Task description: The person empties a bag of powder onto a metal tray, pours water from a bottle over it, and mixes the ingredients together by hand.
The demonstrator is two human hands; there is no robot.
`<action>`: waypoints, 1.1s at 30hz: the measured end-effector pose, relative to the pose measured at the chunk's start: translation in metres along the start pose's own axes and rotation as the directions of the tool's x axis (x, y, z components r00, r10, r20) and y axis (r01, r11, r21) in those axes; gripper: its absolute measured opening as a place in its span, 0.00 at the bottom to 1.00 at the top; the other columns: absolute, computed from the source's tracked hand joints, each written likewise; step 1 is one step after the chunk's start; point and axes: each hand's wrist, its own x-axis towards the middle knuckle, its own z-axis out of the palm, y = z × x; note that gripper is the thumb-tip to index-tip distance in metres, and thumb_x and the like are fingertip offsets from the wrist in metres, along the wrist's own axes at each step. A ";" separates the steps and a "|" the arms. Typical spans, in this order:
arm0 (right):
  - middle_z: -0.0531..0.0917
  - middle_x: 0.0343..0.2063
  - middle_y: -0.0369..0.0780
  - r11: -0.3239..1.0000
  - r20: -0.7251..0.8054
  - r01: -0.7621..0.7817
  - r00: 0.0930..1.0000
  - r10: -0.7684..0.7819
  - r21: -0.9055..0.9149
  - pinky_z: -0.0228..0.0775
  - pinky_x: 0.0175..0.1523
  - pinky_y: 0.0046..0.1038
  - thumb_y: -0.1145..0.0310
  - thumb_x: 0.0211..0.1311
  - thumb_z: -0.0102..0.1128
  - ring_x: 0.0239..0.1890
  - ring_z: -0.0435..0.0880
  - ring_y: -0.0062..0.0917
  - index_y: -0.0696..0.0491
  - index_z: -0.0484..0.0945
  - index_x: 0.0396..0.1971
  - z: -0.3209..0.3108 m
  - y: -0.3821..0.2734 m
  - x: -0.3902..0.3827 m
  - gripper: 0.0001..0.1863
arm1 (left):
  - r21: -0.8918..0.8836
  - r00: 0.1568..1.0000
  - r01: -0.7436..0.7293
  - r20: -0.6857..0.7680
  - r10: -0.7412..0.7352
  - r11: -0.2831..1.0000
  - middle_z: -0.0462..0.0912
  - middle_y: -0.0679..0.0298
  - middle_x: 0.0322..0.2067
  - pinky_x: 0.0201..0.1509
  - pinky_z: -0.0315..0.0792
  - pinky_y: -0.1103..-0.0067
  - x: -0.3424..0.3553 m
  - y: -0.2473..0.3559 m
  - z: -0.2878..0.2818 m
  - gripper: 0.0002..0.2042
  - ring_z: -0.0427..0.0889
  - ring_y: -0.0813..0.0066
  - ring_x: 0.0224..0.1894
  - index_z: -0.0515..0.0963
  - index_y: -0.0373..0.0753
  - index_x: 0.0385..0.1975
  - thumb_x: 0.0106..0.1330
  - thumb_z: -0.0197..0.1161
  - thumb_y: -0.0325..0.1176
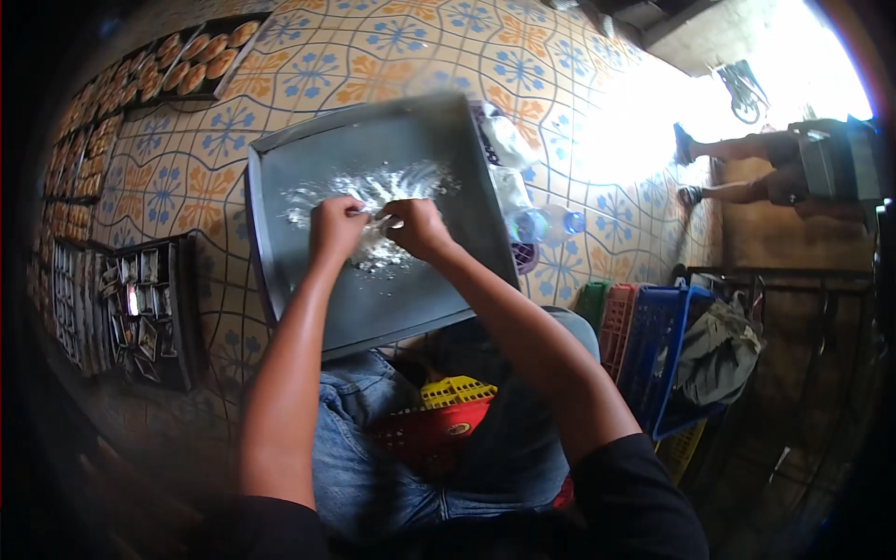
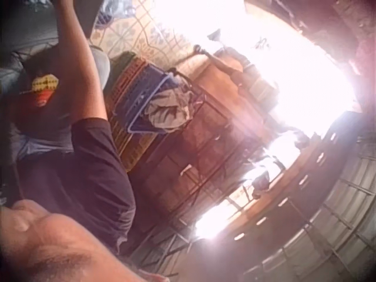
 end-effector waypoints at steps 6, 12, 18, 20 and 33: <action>0.82 0.22 0.51 0.990 -0.131 -0.108 0.987 0.096 -0.094 0.78 0.39 0.40 0.70 0.46 0.62 0.28 0.84 0.48 0.54 0.86 0.25 0.006 -0.001 0.002 0.07 | -0.117 0.998 -0.027 -0.063 0.019 0.993 0.89 0.57 0.33 0.44 0.80 0.76 -0.003 -0.002 0.003 0.12 0.89 0.69 0.37 0.86 0.35 0.38 0.52 0.70 0.24; 0.86 0.24 0.46 0.950 -0.163 -0.313 0.938 0.307 -0.013 0.78 0.40 0.37 0.63 0.44 0.73 0.28 0.87 0.41 0.50 0.89 0.27 0.008 -0.016 0.002 0.09 | -0.073 0.998 -0.041 -0.050 0.038 0.996 0.89 0.56 0.32 0.42 0.79 0.75 -0.002 -0.002 -0.009 0.11 0.89 0.69 0.35 0.87 0.36 0.37 0.52 0.71 0.27; 0.87 0.26 0.45 0.970 -0.189 -0.240 0.955 0.229 -0.040 0.80 0.43 0.36 0.72 0.46 0.69 0.32 0.88 0.40 0.50 0.90 0.30 0.001 -0.019 -0.005 0.09 | -0.122 1.000 0.002 0.025 0.001 0.993 0.88 0.55 0.35 0.47 0.79 0.73 -0.001 -0.008 -0.010 0.16 0.88 0.65 0.40 0.86 0.36 0.41 0.50 0.70 0.25; 0.88 0.30 0.47 0.966 -0.140 -0.255 0.959 0.246 -0.049 0.80 0.46 0.37 0.74 0.44 0.70 0.36 0.88 0.41 0.51 0.89 0.34 -0.008 -0.018 -0.009 0.13 | -0.037 0.995 -0.103 -0.013 0.103 0.994 0.87 0.52 0.40 0.50 0.78 0.70 -0.004 -0.015 -0.008 0.18 0.87 0.60 0.44 0.85 0.36 0.43 0.49 0.70 0.24; 0.83 0.50 0.45 0.890 0.013 0.029 1.000 -0.026 -0.454 0.75 0.58 0.40 0.73 0.44 0.72 0.55 0.78 0.43 0.47 0.82 0.54 0.017 0.016 -0.041 0.30 | 0.324 0.922 -0.386 0.174 0.346 0.864 0.77 0.55 0.56 0.65 0.71 0.65 -0.040 -0.040 0.024 0.28 0.72 0.52 0.61 0.80 0.43 0.56 0.51 0.66 0.18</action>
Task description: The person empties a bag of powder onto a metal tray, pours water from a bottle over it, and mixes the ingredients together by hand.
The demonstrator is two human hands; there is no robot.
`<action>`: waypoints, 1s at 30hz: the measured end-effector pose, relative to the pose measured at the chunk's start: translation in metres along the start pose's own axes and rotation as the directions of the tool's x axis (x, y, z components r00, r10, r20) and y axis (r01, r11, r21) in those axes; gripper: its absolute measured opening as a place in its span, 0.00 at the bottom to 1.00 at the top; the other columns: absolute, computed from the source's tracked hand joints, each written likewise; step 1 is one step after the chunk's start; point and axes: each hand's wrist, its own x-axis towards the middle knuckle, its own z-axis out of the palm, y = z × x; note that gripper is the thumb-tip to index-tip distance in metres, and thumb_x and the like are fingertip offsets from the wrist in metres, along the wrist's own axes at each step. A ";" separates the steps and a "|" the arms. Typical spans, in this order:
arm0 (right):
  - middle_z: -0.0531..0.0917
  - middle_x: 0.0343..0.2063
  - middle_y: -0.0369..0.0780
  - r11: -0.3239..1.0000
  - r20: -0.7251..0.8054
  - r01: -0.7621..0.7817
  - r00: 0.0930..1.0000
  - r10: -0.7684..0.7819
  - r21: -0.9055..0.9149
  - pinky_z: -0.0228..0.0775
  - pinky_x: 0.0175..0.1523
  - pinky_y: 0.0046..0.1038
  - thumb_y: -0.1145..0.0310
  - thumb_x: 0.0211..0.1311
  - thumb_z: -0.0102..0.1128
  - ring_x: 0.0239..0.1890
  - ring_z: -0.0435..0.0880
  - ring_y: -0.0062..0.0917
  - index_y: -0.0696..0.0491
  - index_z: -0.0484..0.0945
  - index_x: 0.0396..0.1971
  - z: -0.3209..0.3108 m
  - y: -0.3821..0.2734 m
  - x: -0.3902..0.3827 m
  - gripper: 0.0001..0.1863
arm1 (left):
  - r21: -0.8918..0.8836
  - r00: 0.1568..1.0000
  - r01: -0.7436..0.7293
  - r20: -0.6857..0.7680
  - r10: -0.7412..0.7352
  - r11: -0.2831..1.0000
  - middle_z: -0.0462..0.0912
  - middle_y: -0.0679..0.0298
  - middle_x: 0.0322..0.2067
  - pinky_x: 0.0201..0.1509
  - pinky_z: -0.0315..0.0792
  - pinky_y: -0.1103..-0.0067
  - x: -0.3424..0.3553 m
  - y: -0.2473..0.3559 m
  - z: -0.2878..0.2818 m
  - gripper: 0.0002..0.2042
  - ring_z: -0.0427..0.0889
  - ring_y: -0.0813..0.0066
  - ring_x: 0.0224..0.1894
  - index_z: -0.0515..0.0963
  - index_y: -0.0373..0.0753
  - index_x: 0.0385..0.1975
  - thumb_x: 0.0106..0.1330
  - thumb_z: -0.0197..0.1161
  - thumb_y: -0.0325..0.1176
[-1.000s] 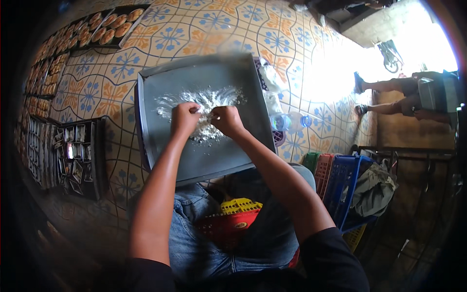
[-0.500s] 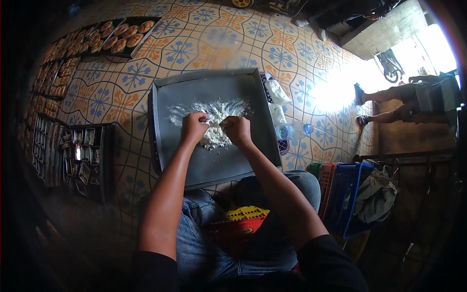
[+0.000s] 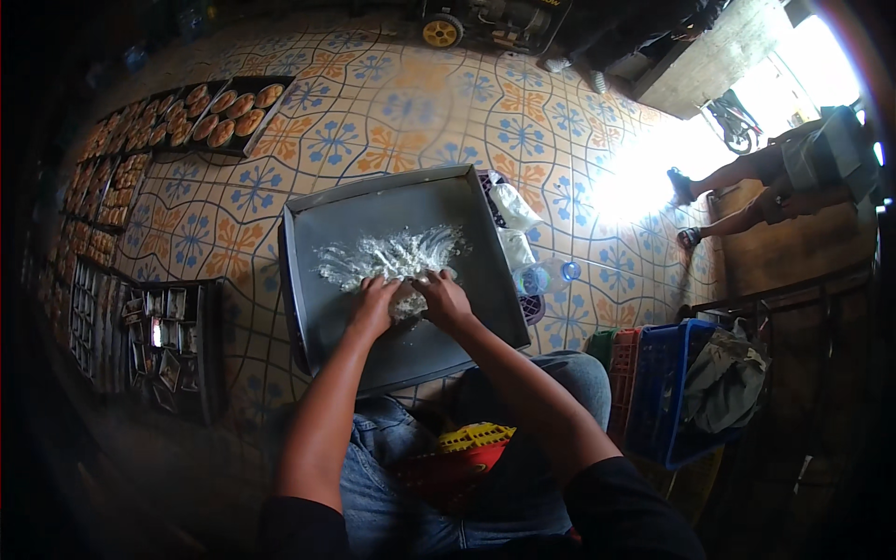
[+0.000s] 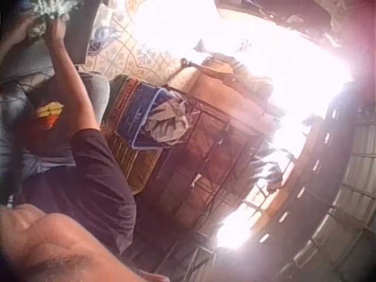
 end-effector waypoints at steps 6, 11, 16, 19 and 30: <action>0.85 0.36 0.47 0.988 -0.023 -0.001 1.000 0.005 0.153 0.77 0.53 0.41 0.77 0.47 0.60 0.46 0.83 0.43 0.52 0.88 0.35 0.025 0.031 0.008 0.14 | -0.031 1.000 -0.025 0.000 0.025 0.999 0.82 0.54 0.48 0.60 0.73 0.66 0.015 -0.002 0.007 0.21 0.77 0.52 0.55 0.85 0.41 0.47 0.51 0.64 0.18; 0.88 0.32 0.46 0.947 0.080 -0.113 0.992 0.092 0.299 0.78 0.50 0.39 0.73 0.45 0.66 0.38 0.87 0.41 0.53 0.88 0.37 0.010 0.004 0.015 0.15 | -0.082 0.999 0.043 0.000 -0.043 0.996 0.86 0.54 0.40 0.54 0.77 0.68 0.017 -0.009 -0.007 0.17 0.85 0.54 0.46 0.87 0.38 0.42 0.49 0.69 0.21; 0.89 0.33 0.45 0.923 0.002 0.006 1.000 -0.007 0.385 0.80 0.46 0.37 0.70 0.48 0.70 0.37 0.88 0.42 0.51 0.89 0.39 -0.021 0.003 0.029 0.15 | -0.277 0.976 0.214 0.037 -0.212 0.937 0.88 0.51 0.39 0.49 0.80 0.68 0.041 0.007 -0.037 0.15 0.88 0.56 0.44 0.86 0.37 0.41 0.51 0.71 0.27; 0.88 0.29 0.44 0.948 -0.024 -0.044 0.998 0.054 0.315 0.80 0.43 0.38 0.69 0.49 0.69 0.34 0.88 0.40 0.49 0.89 0.36 -0.030 0.005 0.035 0.12 | -0.247 0.978 0.208 0.052 -0.201 0.946 0.88 0.51 0.39 0.49 0.80 0.67 0.044 0.010 -0.047 0.15 0.88 0.55 0.44 0.87 0.38 0.41 0.51 0.70 0.27; 0.87 0.28 0.47 0.941 -0.117 -0.037 0.990 0.080 0.335 0.79 0.46 0.40 0.72 0.46 0.67 0.37 0.87 0.45 0.51 0.88 0.34 -0.016 0.009 0.030 0.12 | -0.252 0.981 0.187 -0.006 -0.195 0.949 0.87 0.50 0.38 0.48 0.79 0.67 0.037 0.008 -0.042 0.16 0.88 0.55 0.42 0.87 0.39 0.43 0.52 0.67 0.23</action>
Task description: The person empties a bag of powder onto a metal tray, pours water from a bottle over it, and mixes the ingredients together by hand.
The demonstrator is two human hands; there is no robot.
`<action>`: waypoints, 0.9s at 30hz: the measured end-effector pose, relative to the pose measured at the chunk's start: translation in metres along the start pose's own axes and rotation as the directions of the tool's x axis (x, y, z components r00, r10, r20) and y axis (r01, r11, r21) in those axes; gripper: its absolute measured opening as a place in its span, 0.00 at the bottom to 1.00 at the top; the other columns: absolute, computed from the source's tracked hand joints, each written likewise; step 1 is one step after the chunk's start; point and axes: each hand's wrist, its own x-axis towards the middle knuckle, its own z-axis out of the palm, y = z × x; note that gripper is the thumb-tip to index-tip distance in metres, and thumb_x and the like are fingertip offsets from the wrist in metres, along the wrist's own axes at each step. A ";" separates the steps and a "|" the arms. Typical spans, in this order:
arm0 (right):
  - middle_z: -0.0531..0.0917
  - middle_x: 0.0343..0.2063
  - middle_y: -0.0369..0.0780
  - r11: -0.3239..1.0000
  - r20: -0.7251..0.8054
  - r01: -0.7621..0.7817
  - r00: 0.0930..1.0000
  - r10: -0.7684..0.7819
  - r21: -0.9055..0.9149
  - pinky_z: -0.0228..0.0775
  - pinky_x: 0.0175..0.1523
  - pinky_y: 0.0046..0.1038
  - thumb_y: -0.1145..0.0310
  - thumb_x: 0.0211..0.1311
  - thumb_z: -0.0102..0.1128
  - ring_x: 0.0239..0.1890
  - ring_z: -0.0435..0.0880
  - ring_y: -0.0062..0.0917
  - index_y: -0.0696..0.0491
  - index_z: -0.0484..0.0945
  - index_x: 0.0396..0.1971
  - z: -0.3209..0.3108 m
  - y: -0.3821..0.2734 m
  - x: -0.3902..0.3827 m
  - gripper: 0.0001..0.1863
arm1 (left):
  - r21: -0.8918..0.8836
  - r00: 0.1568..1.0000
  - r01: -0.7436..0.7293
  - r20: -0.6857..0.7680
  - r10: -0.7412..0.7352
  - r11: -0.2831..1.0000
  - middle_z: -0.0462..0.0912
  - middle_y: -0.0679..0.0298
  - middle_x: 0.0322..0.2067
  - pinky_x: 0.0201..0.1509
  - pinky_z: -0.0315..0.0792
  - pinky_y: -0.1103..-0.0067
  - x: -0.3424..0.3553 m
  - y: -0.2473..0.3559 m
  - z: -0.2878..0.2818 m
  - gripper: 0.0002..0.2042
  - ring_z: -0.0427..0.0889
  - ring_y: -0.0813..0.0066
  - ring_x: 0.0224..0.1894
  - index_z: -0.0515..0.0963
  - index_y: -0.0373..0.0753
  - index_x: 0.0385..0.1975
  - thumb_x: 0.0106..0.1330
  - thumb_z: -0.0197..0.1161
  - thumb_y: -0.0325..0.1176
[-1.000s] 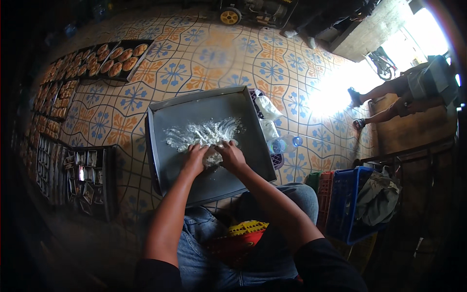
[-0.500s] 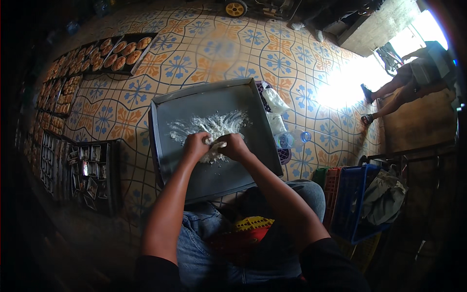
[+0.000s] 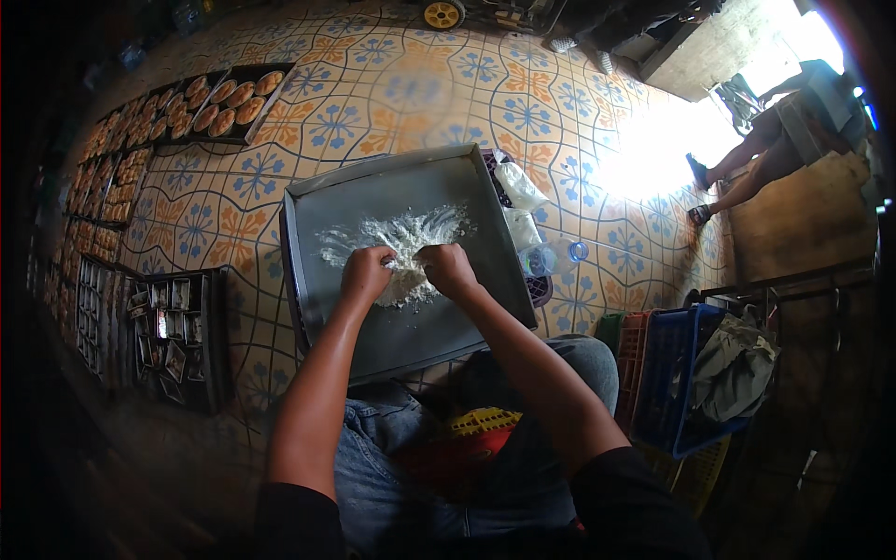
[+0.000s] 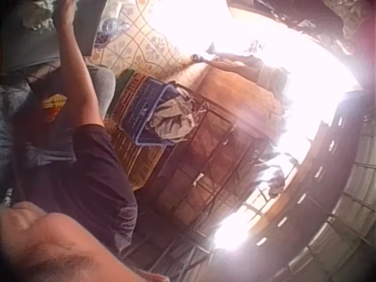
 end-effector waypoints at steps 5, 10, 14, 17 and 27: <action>0.86 0.39 0.49 0.990 0.022 -0.094 0.995 0.096 -0.101 0.78 0.51 0.44 0.67 0.45 0.72 0.47 0.85 0.46 0.50 0.87 0.41 -0.008 -0.009 0.015 0.19 | 0.128 0.997 -0.078 0.024 0.076 0.989 0.81 0.50 0.54 0.59 0.75 0.66 -0.009 -0.005 0.007 0.27 0.80 0.53 0.57 0.82 0.41 0.53 0.48 0.75 0.29; 0.79 0.55 0.41 0.942 0.257 0.023 0.964 0.067 -0.335 0.78 0.57 0.43 0.60 0.39 0.79 0.60 0.74 0.45 0.46 0.83 0.51 -0.001 -0.007 0.013 0.32 | 0.255 0.993 -0.119 0.050 0.109 0.960 0.76 0.52 0.59 0.65 0.71 0.64 -0.022 0.004 0.018 0.34 0.73 0.50 0.63 0.79 0.43 0.58 0.45 0.79 0.33; 0.81 0.48 0.41 0.947 0.268 0.109 0.963 -0.025 -0.302 0.77 0.56 0.40 0.68 0.39 0.75 0.53 0.77 0.43 0.47 0.85 0.45 0.024 0.005 0.009 0.26 | 0.291 0.982 -0.187 0.078 0.172 0.938 0.78 0.56 0.57 0.62 0.73 0.64 -0.017 -0.026 0.039 0.31 0.74 0.50 0.60 0.80 0.43 0.55 0.45 0.78 0.30; 0.83 0.41 0.42 0.952 0.249 0.103 0.968 -0.030 -0.288 0.77 0.55 0.40 0.71 0.40 0.72 0.50 0.80 0.42 0.48 0.87 0.39 0.031 0.020 0.006 0.19 | 0.288 0.976 -0.207 0.124 0.178 0.935 0.80 0.59 0.53 0.60 0.74 0.66 -0.014 -0.024 0.044 0.27 0.76 0.54 0.56 0.81 0.43 0.51 0.46 0.77 0.29; 0.88 0.38 0.47 0.992 0.263 -0.123 0.958 0.113 0.021 0.79 0.52 0.36 0.61 0.41 0.75 0.42 0.88 0.41 0.50 0.89 0.39 0.005 0.009 0.025 0.20 | -0.123 0.998 0.014 -0.066 -0.023 0.992 0.89 0.55 0.36 0.42 0.79 0.74 0.011 -0.017 0.023 0.14 0.88 0.68 0.35 0.85 0.37 0.43 0.54 0.70 0.28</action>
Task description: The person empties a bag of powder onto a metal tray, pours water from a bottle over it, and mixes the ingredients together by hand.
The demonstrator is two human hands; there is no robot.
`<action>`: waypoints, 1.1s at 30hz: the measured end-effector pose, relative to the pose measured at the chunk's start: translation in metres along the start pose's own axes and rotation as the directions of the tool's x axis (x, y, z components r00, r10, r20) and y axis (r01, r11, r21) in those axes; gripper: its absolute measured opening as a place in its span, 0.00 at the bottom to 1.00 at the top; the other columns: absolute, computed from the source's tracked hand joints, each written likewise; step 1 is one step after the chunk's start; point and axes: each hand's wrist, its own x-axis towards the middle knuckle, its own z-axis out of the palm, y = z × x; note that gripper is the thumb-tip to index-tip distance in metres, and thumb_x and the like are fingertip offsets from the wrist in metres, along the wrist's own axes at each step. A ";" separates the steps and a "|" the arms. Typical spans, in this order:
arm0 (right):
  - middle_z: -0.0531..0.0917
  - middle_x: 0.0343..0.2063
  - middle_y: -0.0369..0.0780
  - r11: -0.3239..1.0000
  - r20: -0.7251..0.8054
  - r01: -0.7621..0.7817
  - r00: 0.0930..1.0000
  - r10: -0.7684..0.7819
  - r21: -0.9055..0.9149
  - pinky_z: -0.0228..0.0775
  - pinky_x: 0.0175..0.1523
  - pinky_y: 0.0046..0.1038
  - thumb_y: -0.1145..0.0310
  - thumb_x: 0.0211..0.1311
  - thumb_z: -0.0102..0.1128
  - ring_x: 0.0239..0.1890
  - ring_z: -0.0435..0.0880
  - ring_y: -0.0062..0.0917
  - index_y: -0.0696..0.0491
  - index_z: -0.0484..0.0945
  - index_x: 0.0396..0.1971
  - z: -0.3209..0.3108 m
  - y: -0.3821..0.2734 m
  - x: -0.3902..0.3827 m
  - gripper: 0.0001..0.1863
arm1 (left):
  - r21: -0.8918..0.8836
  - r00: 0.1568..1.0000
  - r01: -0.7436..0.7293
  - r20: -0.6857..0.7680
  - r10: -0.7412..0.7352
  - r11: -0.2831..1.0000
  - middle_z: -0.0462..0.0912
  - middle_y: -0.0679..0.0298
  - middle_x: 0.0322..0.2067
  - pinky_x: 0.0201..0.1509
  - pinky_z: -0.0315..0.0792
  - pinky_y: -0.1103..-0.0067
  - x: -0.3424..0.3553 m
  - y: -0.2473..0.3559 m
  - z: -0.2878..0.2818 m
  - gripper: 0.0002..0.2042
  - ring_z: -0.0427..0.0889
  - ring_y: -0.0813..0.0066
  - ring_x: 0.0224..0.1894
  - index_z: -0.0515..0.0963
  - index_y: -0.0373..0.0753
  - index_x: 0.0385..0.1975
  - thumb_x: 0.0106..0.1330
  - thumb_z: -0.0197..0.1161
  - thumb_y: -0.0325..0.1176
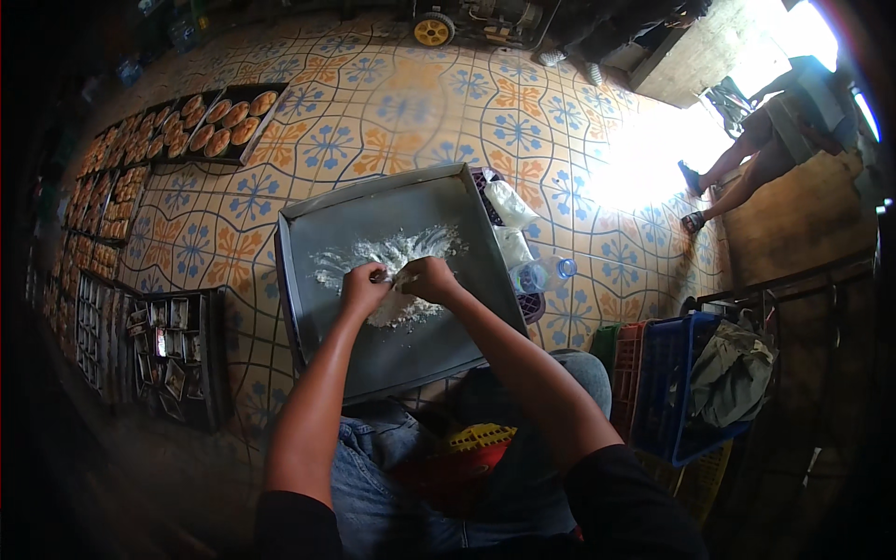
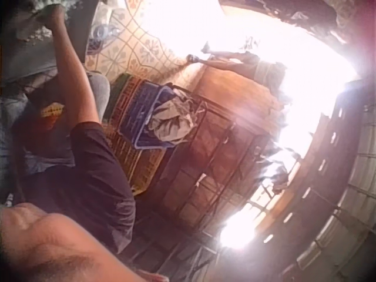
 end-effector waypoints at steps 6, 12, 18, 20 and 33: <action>0.88 0.35 0.48 0.986 -0.031 0.154 0.987 -0.157 -0.062 0.78 0.52 0.38 0.65 0.42 0.72 0.42 0.87 0.42 0.53 0.87 0.41 -0.008 -0.004 -0.004 0.21 | -0.085 0.972 0.206 0.133 -0.193 0.975 0.88 0.52 0.42 0.52 0.78 0.71 0.002 -0.025 -0.019 0.18 0.87 0.62 0.45 0.84 0.34 0.47 0.55 0.68 0.28; 0.81 0.50 0.55 0.928 -0.198 -0.247 0.960 0.197 -0.279 0.74 0.60 0.42 0.62 0.47 0.71 0.54 0.79 0.51 0.61 0.82 0.46 0.004 -0.006 -0.023 0.26 | 0.338 0.998 0.037 0.039 -0.053 0.941 0.83 0.47 0.45 0.56 0.77 0.63 -0.020 0.006 -0.007 0.23 0.82 0.45 0.48 0.83 0.33 0.48 0.47 0.70 0.27; 0.80 0.51 0.53 0.954 -0.060 -0.141 0.990 0.130 -0.265 0.73 0.61 0.42 0.62 0.51 0.68 0.56 0.76 0.50 0.60 0.84 0.39 0.017 -0.018 -0.020 0.19 | 0.268 0.996 0.040 0.065 -0.059 0.963 0.83 0.46 0.47 0.57 0.77 0.64 -0.022 0.011 0.011 0.22 0.82 0.47 0.51 0.83 0.33 0.48 0.49 0.69 0.26; 0.81 0.51 0.48 0.981 0.062 -0.083 0.994 0.095 -0.176 0.74 0.60 0.42 0.63 0.51 0.68 0.56 0.77 0.47 0.57 0.84 0.40 0.013 -0.026 -0.021 0.17 | 0.196 0.969 0.154 0.161 -0.187 0.968 0.84 0.46 0.47 0.57 0.76 0.65 -0.018 0.016 0.002 0.21 0.83 0.48 0.51 0.83 0.33 0.47 0.50 0.69 0.27; 0.55 0.76 0.47 0.857 -0.230 -0.208 0.967 0.108 -0.471 0.44 0.77 0.48 0.44 0.65 0.54 0.77 0.52 0.41 0.56 0.56 0.74 0.002 0.031 -0.016 0.44 | 0.422 0.992 -0.108 0.101 0.072 0.900 0.51 0.39 0.74 0.80 0.44 0.58 -0.037 -0.068 -0.019 0.47 0.45 0.39 0.77 0.49 0.32 0.75 0.61 0.68 0.44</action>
